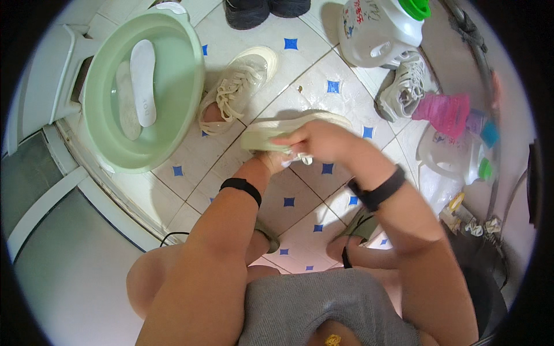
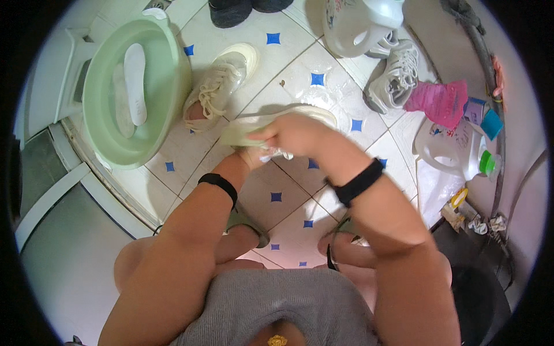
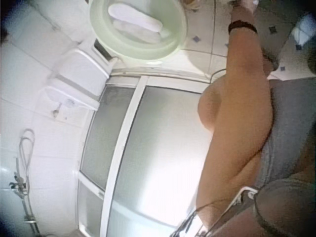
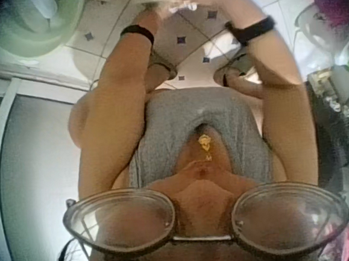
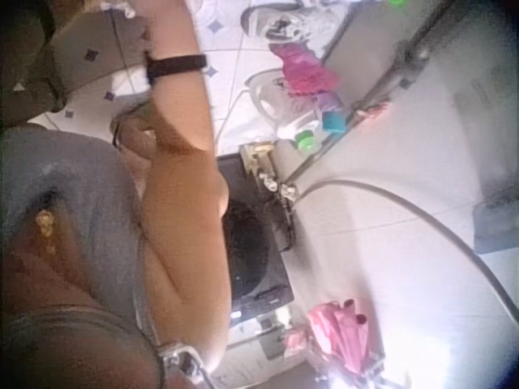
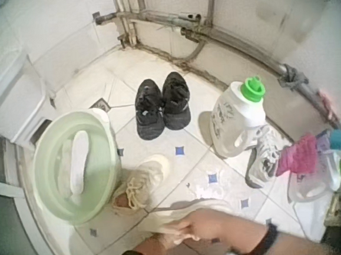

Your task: The person fills a basin with water from a tap, places a pair of shoes and their insoles into the water to soak, and then applies cleaning solution from a bottle to scrub the exterior and soles of each shoe with a brush.

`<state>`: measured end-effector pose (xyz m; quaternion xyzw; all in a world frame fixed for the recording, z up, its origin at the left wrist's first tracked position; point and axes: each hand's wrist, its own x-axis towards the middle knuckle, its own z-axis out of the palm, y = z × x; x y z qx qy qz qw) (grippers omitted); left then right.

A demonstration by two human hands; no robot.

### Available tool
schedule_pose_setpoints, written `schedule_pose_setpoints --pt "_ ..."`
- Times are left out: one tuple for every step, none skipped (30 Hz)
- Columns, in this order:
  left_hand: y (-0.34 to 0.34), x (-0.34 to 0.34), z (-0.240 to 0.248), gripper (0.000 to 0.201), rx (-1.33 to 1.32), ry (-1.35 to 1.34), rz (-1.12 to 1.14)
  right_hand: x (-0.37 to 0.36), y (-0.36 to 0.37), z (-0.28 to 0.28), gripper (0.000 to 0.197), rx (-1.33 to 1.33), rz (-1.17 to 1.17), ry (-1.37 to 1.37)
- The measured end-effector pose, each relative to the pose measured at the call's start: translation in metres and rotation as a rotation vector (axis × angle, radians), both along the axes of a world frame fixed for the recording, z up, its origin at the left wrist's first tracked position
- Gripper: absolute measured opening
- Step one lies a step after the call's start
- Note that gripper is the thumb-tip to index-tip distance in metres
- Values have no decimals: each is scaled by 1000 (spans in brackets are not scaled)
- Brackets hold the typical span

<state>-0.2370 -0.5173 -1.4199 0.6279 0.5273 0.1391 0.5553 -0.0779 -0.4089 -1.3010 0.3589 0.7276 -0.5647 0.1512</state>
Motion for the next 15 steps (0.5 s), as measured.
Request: schedule_pose_setpoints --pt "-5 -7 -14 40 12 46 47 20 8 7 42 -57 -114 -57" --pt "-8 -12 -22 41 15 90 90 15 11 22 42 29 -70 -72" --pt "28 21 27 45 -218 182 120 105 26 14 42 72 -200 -158" --pt "32 15 28 45 -204 198 119 125 30 17 44 29 -332 -186" --pt "35 6 21 48 -313 197 190 116 34 37 43 107 -254 -315" --pt "37 -2 15 52 -420 197 261 148 29 18 40 56 -510 -120" --pt "29 -4 13 48 -328 135 339 149 29 24 39 32 -568 -153" --pt "31 -14 10 48 -315 155 336 139 27 34 37 7 -621 -172" --pt "34 -27 7 46 -522 95 423 128 24 36 37 -65 -694 -199" --pt "38 -31 6 44 -736 19 499 125 20 36 37 -138 -771 -244" --pt "47 -26 20 32 -863 -109 635 125 9 21 37 -34 -729 -131" --pt "51 -14 34 32 -868 -108 609 142 7 20 37 -114 -777 -130" --pt "59 5 72 24 -461 353 256 150 1 16 37 -140 -791 -141" --pt "67 15 96 16 -8 778 -96 147 -1 14 37 -165 -794 -134" --pt "67 24 99 16 -8 803 -95 140 0 16 37 -174 -791 -110"
